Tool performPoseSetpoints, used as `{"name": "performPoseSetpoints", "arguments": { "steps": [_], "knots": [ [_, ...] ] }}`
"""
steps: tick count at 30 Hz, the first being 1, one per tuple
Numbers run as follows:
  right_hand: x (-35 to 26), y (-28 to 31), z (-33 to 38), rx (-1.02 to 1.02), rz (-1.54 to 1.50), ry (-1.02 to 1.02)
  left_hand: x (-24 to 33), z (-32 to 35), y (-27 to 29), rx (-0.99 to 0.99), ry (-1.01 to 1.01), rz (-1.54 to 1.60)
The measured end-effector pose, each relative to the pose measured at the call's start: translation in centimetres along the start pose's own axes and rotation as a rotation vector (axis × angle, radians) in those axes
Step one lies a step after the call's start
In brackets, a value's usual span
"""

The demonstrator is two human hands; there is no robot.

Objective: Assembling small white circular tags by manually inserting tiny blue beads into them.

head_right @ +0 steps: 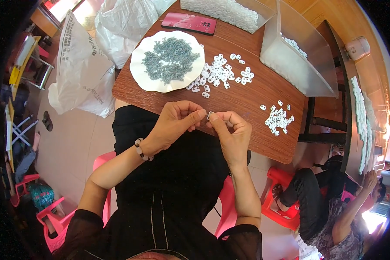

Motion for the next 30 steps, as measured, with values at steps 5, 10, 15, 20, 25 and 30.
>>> {"name": "performPoseSetpoints", "arguments": {
  "steps": [5,10,15,20,25,30],
  "knots": [
    [0.0,-0.2,0.0,0.0,0.007,-0.011,0.0,0.1,0.0,0.032,-0.035,-0.037],
    [0.2,-0.3,0.0,0.006,0.005,-0.009,-0.2,0.1,0.0,0.037,-0.042,-0.049],
    [0.3,-0.3,-0.1,0.0,-0.006,0.015,-0.3,0.0,0.0,0.039,-0.039,-0.044],
    [0.2,0.1,0.0,0.029,-0.002,0.018,-0.1,0.0,0.1,0.013,0.033,-0.091],
    [-0.1,0.5,0.1,0.049,-0.023,0.03,0.1,-0.1,0.5,-0.037,-0.004,0.097],
    [-0.7,0.3,0.3,0.02,-0.034,0.075,0.3,-0.2,0.3,-0.03,-0.032,0.155]
  ]
}}
Point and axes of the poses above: each hand's wrist, its own z-axis away from the middle knuckle, its own y-axis out of the back of the hand, x = y × z, the point moved 5 cm from there along -z, towards the middle knuckle, and after that the axes turned 12 degrees about -x, right-handed, at the moved point
